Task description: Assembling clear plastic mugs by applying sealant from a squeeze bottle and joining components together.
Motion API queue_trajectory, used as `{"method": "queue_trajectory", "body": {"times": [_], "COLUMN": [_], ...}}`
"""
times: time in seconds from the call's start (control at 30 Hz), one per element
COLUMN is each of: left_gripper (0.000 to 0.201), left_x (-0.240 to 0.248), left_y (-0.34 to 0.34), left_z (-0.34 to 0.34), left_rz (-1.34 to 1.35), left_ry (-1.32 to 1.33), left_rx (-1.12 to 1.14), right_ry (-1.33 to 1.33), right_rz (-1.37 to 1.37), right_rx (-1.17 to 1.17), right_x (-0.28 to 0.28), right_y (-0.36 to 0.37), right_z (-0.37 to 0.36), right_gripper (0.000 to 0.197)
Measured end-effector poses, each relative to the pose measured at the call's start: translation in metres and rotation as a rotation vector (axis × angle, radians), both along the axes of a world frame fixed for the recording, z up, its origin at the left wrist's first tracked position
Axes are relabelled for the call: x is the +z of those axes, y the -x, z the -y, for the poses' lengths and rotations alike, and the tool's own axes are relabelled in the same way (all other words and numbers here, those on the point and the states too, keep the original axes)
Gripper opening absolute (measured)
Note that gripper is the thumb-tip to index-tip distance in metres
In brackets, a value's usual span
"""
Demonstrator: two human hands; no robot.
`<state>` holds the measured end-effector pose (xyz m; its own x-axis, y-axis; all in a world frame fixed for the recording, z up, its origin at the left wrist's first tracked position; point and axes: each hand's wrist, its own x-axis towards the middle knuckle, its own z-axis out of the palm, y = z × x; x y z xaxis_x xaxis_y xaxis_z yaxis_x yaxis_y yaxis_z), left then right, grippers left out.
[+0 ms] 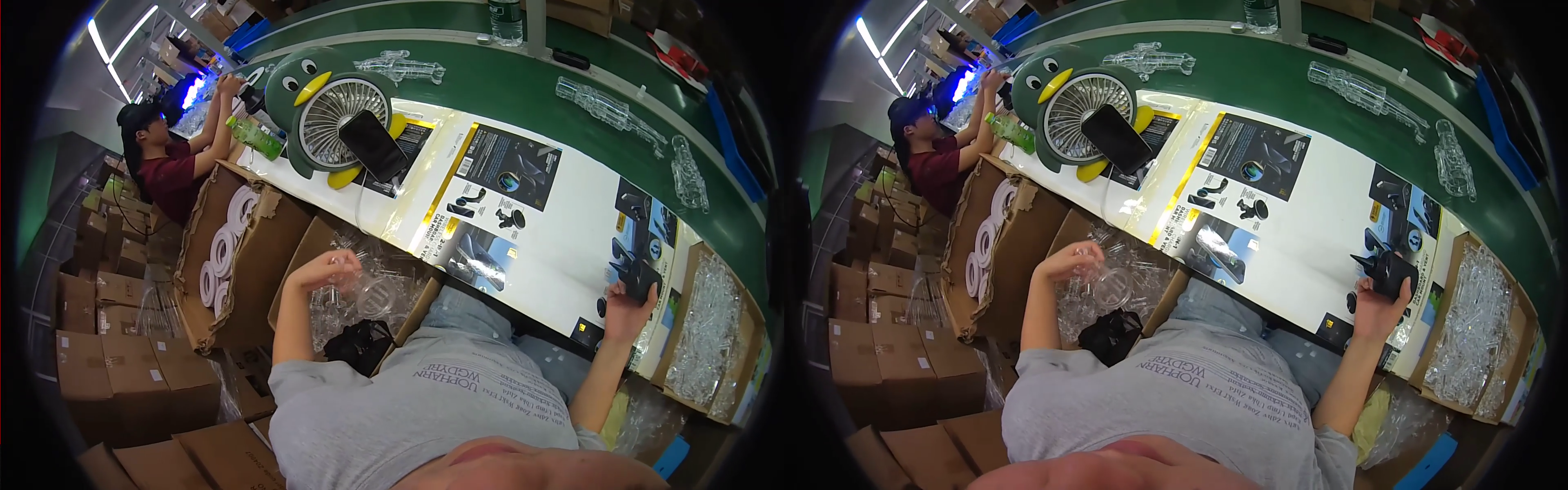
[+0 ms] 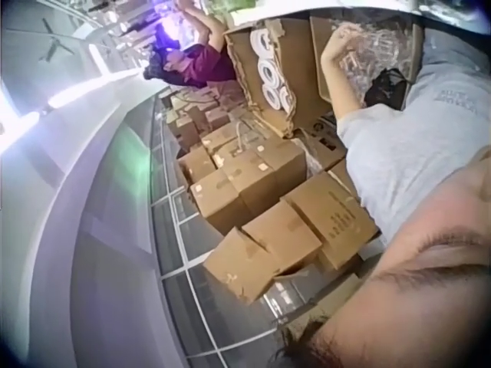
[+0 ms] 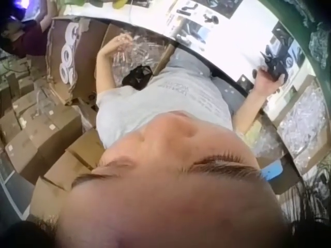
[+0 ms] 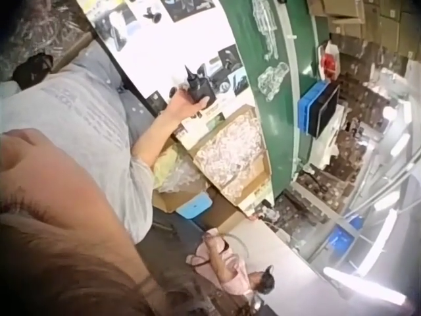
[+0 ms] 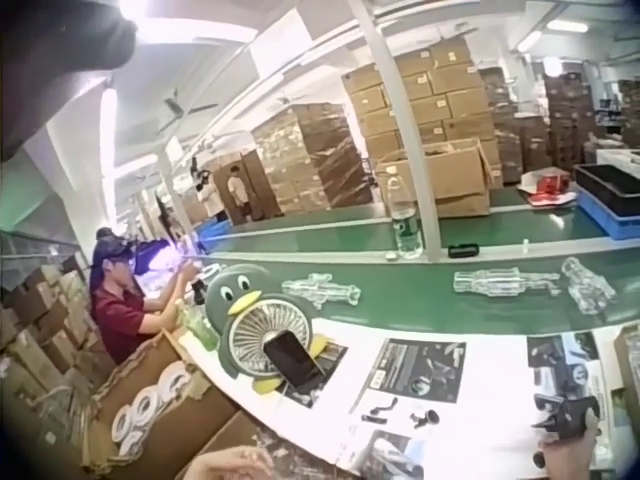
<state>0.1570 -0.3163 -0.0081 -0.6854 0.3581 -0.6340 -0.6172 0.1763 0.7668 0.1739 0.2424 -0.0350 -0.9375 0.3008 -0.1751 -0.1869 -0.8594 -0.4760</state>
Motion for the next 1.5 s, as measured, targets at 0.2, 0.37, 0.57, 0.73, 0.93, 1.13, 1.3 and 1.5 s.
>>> {"method": "queue_trajectory", "body": {"times": [0.2, 0.37, 0.57, 0.73, 0.93, 1.13, 1.3, 1.5], "left_gripper": [0.023, 0.024, 0.023, 0.037, 0.056, 0.061, 0.055, 0.048], "left_x": [0.03, 0.018, -0.002, 0.007, 0.011, 0.015, 0.012, 0.026], "left_y": [0.027, 0.053, 0.081, 0.069, 0.069, 0.037, 0.017, 0.015], "left_z": [-0.14, -0.205, -0.231, -0.258, -0.282, -0.283, -0.279, -0.29], "left_rz": [-0.47, -0.805, -1.507, -1.609, -1.424, -0.994, -1.011, -1.158], "left_ry": [-0.047, 0.338, 0.828, 0.827, 0.944, -0.133, -0.046, -0.06], "left_rx": [0.206, 0.065, 0.022, -0.27, -0.394, -0.008, 0.025, -0.009], "right_ry": [-0.083, -0.108, -0.065, -0.193, -0.257, -0.345, -0.498, -0.88], "right_rz": [0.014, 0.126, 0.161, 0.098, 0.163, 0.055, -0.051, -0.026], "right_rx": [-0.061, -0.13, -0.172, -0.115, -0.313, -0.334, -0.378, -0.128], "right_x": [-0.003, 0.0, -0.004, -0.013, -0.007, 0.023, 0.062, 0.086], "right_y": [-0.001, -0.002, 0.007, 0.001, -0.003, -0.028, -0.046, -0.063], "right_z": [0.002, 0.005, 0.009, -0.001, 0.009, 0.034, 0.059, 0.072], "right_gripper": [0.04, 0.029, 0.026, 0.028, 0.031, 0.032, 0.042, 0.046]}}
